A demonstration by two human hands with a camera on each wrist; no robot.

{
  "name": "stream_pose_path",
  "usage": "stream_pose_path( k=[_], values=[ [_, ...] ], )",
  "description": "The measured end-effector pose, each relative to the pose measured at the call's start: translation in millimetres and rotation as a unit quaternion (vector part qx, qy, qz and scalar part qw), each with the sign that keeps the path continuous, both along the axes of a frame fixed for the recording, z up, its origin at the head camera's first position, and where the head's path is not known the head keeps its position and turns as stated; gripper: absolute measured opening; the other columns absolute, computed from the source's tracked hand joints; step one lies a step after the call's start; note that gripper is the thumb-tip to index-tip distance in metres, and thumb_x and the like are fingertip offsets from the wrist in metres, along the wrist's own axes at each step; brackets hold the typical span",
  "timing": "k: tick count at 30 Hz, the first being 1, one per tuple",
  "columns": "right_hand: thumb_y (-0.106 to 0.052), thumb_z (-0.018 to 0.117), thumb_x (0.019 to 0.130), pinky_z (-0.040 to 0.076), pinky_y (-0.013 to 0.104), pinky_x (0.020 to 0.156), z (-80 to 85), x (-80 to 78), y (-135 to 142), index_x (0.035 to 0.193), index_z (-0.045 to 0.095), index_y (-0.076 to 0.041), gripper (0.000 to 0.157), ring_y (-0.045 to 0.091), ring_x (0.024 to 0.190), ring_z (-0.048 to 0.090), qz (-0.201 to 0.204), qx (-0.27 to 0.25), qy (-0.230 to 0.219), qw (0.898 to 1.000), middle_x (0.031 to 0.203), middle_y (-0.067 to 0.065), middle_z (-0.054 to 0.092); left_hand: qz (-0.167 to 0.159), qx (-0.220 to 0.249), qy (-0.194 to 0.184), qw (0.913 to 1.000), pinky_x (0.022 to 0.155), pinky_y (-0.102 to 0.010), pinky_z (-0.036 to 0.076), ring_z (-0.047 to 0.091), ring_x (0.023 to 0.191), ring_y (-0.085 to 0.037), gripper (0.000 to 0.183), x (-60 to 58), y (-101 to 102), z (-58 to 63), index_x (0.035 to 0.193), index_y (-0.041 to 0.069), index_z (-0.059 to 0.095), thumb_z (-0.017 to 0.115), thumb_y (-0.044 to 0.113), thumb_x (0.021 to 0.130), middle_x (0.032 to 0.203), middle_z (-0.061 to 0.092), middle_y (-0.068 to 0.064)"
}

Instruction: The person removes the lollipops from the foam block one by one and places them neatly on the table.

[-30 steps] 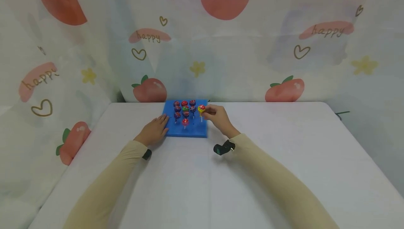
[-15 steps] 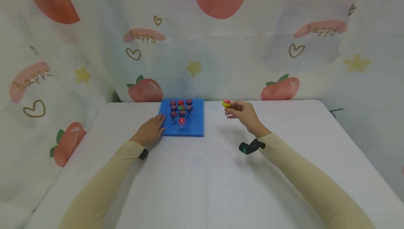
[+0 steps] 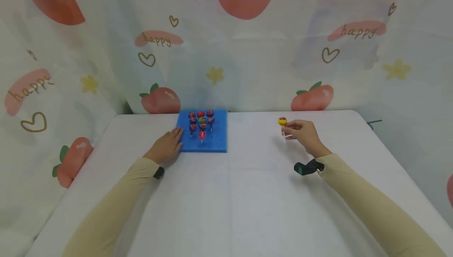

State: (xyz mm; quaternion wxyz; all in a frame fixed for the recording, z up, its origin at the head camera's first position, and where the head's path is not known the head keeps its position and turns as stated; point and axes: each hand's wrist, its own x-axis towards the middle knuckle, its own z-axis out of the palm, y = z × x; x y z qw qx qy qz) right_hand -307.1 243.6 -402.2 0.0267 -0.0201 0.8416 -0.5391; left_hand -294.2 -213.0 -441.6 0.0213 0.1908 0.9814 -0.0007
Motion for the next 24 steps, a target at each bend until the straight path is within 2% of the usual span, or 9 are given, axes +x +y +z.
stream_pose_path(
  k=[3,9,16,24],
  values=[
    [-0.021,0.067,0.087,0.058,0.023,0.071,-4.7,0.6,9,0.112,0.059,0.011,0.041,-0.001,0.07,0.065,-0.014,-0.008,-0.008,1.0,0.08,-0.01,0.067,-0.001,0.001,0.002,1.0,0.116,-0.049,0.024,0.026,0.141,-0.037,0.058,0.2,0,0.9,0.145,-0.007,0.026,0.038,0.028,0.1,0.152,0.026,-0.024],
    [-0.021,0.066,0.087,0.057,0.019,0.069,-15.9,0.0,19,0.115,0.058,0.012,0.043,-0.004,0.065,0.064,-0.043,0.012,-0.046,0.998,0.082,-0.006,0.067,0.002,0.001,0.003,1.0,0.115,-0.049,0.025,0.027,0.141,-0.037,0.059,-1.2,0,-0.9,0.145,-0.006,0.027,0.039,0.029,0.099,0.152,0.027,-0.024],
    [-0.02,0.068,0.086,0.056,0.016,0.064,-33.5,-7.1,19,0.115,0.059,0.009,0.042,-0.003,0.062,0.064,-0.048,0.017,-0.098,0.994,0.084,-0.003,0.063,0.002,0.002,0.005,1.0,0.115,-0.049,0.026,0.028,0.141,-0.037,0.058,-0.5,-1,-1.1,0.145,-0.006,0.027,0.04,0.028,0.099,0.151,0.028,-0.024],
    [-0.016,0.067,0.086,0.056,0.017,0.061,-40.7,-10.4,8,0.115,0.059,0.011,0.04,-0.002,0.058,0.063,-0.053,0.026,-0.108,0.992,0.079,-0.001,0.063,0.003,0.005,0.005,1.0,0.116,-0.048,0.025,0.027,0.141,-0.036,0.058,0.1,0,-0.6,0.145,-0.006,0.026,0.039,0.028,0.1,0.152,0.027,-0.024]
  ],
)
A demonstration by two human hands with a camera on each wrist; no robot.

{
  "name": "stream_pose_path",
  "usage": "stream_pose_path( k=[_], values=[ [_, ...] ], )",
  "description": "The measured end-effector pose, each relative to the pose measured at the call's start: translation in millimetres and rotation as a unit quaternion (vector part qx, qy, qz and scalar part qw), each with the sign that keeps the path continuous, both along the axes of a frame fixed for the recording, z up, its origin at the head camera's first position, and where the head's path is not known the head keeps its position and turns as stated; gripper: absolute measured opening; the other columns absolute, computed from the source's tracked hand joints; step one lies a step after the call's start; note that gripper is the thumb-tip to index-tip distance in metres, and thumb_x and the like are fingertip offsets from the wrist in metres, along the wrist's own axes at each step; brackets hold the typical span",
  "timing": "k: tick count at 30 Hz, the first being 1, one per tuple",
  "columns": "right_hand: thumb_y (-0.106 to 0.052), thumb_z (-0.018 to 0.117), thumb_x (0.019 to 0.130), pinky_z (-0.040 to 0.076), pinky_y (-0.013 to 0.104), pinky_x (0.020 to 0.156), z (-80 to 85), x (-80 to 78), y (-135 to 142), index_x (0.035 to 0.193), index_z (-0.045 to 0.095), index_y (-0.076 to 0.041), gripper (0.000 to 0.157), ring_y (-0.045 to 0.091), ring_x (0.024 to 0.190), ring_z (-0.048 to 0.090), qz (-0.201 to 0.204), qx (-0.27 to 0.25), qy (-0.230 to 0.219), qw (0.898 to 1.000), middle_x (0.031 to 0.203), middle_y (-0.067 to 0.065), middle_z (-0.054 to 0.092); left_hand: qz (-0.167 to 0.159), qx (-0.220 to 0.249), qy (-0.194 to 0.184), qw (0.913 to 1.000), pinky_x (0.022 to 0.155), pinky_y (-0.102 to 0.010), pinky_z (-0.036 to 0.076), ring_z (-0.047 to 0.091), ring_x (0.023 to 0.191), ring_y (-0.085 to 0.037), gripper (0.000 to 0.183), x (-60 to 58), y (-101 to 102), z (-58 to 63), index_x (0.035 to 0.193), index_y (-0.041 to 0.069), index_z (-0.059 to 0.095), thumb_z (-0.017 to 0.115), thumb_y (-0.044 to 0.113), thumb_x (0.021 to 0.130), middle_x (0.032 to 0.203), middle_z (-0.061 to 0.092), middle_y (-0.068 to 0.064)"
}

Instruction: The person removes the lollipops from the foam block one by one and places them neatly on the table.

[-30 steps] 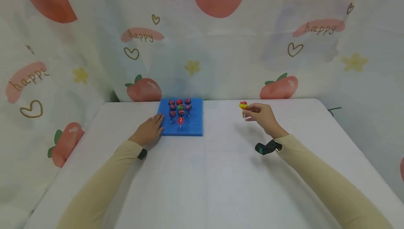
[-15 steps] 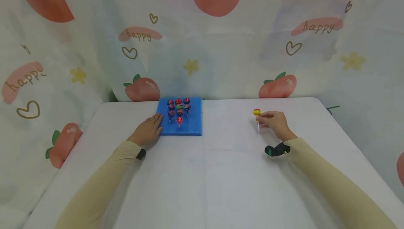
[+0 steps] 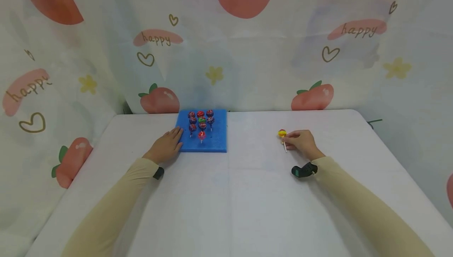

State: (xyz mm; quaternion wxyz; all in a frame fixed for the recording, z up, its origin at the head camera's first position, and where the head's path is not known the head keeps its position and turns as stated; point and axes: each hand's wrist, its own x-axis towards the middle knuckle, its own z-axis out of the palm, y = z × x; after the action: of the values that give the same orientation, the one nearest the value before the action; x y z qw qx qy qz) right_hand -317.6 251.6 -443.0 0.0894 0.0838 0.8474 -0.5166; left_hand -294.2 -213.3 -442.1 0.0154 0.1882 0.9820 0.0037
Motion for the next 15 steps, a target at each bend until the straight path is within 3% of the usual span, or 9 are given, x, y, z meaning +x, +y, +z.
stream_pose_path(
  k=[15],
  values=[
    [-0.014,0.07,0.084,0.055,0.017,0.058,-2.3,-1.2,-12,0.108,0.062,0.011,0.035,-0.001,0.056,0.062,0.007,0.028,0.017,0.999,0.078,0.004,0.066,0.001,-0.001,0.003,1.0,0.116,-0.048,0.025,0.027,0.141,-0.036,0.058,-0.5,0,-0.9,0.145,-0.005,0.027,0.039,0.028,0.1,0.152,0.027,-0.023]
  ],
)
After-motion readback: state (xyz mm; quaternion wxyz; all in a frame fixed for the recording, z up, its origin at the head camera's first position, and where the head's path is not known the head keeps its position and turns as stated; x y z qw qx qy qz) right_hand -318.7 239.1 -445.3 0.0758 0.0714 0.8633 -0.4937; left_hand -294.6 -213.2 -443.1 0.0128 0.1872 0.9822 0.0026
